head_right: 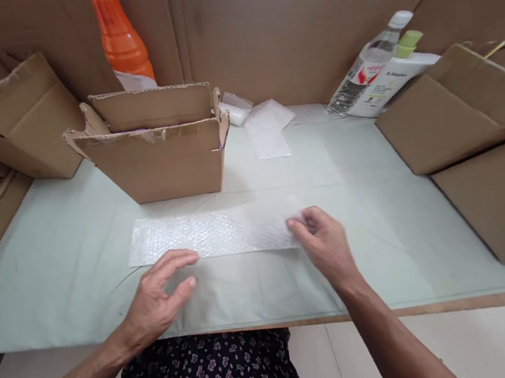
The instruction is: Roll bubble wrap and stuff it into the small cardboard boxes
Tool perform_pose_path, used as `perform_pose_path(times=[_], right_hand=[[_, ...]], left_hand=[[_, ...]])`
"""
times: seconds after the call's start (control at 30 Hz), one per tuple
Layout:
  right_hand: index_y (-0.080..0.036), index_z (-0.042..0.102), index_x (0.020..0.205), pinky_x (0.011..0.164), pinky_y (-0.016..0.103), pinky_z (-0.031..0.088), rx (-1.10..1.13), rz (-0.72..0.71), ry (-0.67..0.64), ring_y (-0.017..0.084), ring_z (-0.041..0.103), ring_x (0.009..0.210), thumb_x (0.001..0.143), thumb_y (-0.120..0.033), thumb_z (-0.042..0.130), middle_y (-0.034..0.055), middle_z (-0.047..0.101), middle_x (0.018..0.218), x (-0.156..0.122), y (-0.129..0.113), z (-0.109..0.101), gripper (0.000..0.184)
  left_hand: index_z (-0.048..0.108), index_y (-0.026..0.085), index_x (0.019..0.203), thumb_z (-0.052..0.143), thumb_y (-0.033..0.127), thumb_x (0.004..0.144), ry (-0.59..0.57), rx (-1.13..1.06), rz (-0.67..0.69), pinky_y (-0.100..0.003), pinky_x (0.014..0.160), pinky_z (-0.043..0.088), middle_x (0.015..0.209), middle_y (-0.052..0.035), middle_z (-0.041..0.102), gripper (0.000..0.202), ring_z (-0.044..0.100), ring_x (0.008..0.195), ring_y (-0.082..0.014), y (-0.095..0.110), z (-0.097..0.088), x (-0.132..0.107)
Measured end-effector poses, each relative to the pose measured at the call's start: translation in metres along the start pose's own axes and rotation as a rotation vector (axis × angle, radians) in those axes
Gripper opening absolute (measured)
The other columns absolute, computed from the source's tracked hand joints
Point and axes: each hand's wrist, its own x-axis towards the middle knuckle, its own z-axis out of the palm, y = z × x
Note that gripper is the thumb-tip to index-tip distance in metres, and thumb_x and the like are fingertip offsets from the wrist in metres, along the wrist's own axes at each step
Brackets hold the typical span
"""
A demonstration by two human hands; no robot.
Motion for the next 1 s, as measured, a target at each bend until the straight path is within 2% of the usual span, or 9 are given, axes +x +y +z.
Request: perform_pose_path(times=[0.13, 0.23, 0.3, 0.37, 0.53, 0.73, 0.83, 0.9, 1.0], right_hand=[[-0.024, 0.065, 0.086, 0.058, 0.029, 0.053, 0.143, -0.046, -0.078, 0.017, 0.064, 0.064, 0.083, -0.041, 0.075, 0.0007, 0.070, 0.076, -0.012, -0.043, -0.007, 0.020], [-0.024, 0.071, 0.097, 0.068, 0.030, 0.058, 0.158, -0.205, -0.341, 0.018, 0.070, 0.077, 0.087, -0.039, 0.073, 0.0027, 0.075, 0.088, -0.021, -0.077, 0.021, 0.019], [-0.024, 0.072, 0.113, 0.075, 0.031, 0.060, 0.195, -0.283, -0.545, 0.020, 0.072, 0.091, 0.088, -0.040, 0.072, 0.0046, 0.078, 0.103, -0.022, -0.091, 0.042, 0.029], [-0.023, 0.071, 0.121, 0.079, 0.032, 0.061, 0.229, -0.307, -0.643, 0.021, 0.073, 0.101, 0.092, -0.041, 0.069, 0.0054, 0.078, 0.111, -0.019, -0.097, 0.057, 0.034], [-0.022, 0.072, 0.113, 0.089, 0.038, 0.058, 0.026, -0.433, -0.436, 0.020, 0.072, 0.090, 0.098, -0.030, 0.060, 0.0061, 0.077, 0.108, -0.005, -0.079, 0.075, 0.020], [-0.018, 0.072, 0.116, 0.086, 0.043, 0.052, -0.453, -0.649, -0.500, 0.028, 0.068, 0.103, 0.093, -0.020, 0.062, 0.0128, 0.073, 0.117, 0.002, -0.053, 0.110, 0.024], [-0.017, 0.071, 0.116, 0.081, 0.040, 0.049, -0.528, -0.682, -0.482, 0.026, 0.065, 0.096, 0.095, -0.021, 0.061, 0.0121, 0.072, 0.116, -0.001, -0.047, 0.117, 0.024], [-0.017, 0.070, 0.117, 0.079, 0.038, 0.047, -0.560, -0.714, -0.461, 0.025, 0.064, 0.092, 0.097, -0.022, 0.058, 0.0116, 0.072, 0.115, -0.003, -0.047, 0.119, 0.024], [-0.017, 0.071, 0.116, 0.077, 0.038, 0.045, -0.610, -0.745, -0.435, 0.025, 0.062, 0.090, 0.097, -0.022, 0.057, 0.0119, 0.073, 0.114, -0.005, -0.048, 0.123, 0.023]], left_hand=[[0.067, 0.018, 0.119, 0.069, 0.037, 0.086, -0.155, -0.385, -0.196, -0.037, 0.086, 0.060, 0.112, -0.0115, 0.072, 0.038, 0.070, 0.099, -0.0212, 0.025, 0.016, 0.022], [0.057, 0.017, 0.134, 0.073, 0.051, 0.082, -0.175, -0.587, -0.327, -0.035, 0.076, 0.060, 0.122, -0.0162, 0.069, 0.064, 0.070, 0.102, -0.0253, 0.029, 0.014, 0.039], [0.061, 0.015, 0.124, 0.070, 0.050, 0.083, -0.137, -0.570, -0.372, -0.034, 0.076, 0.059, 0.114, -0.0139, 0.072, 0.055, 0.070, 0.098, -0.0244, 0.025, 0.005, 0.047], [0.065, 0.015, 0.110, 0.066, 0.043, 0.085, -0.066, -0.449, -0.405, -0.033, 0.077, 0.057, 0.102, -0.0089, 0.074, 0.037, 0.069, 0.091, -0.0209, 0.015, -0.010, 0.052], [0.069, 0.016, 0.104, 0.059, 0.037, 0.081, 0.032, 0.043, -0.399, -0.029, 0.069, 0.048, 0.086, -0.0010, 0.068, 0.032, 0.061, 0.076, -0.0161, -0.022, -0.049, 0.053], [0.058, 0.019, 0.138, 0.058, 0.031, 0.084, -0.047, 0.567, -0.472, -0.030, 0.067, 0.044, 0.078, 0.0005, 0.064, 0.055, 0.060, 0.073, -0.0197, -0.045, -0.063, 0.055], [0.051, 0.019, 0.145, 0.061, 0.030, 0.087, 0.083, 0.741, -0.316, -0.032, 0.069, 0.049, 0.099, -0.0061, 0.069, 0.061, 0.064, 0.083, -0.0226, -0.049, -0.060, 0.049], [0.055, 0.019, 0.141, 0.057, 0.028, 0.092, 0.190, 0.793, -0.136, -0.032, 0.073, 0.052, 0.108, -0.0091, 0.068, 0.051, 0.065, 0.089, -0.0225, -0.052, -0.057, 0.045], [0.068, 0.021, 0.121, 0.050, 0.022, 0.096, 0.118, 0.823, 0.026, -0.032, 0.077, 0.053, 0.101, -0.0080, 0.068, 0.031, 0.066, 0.090, -0.0218, -0.060, -0.055, 0.044]])
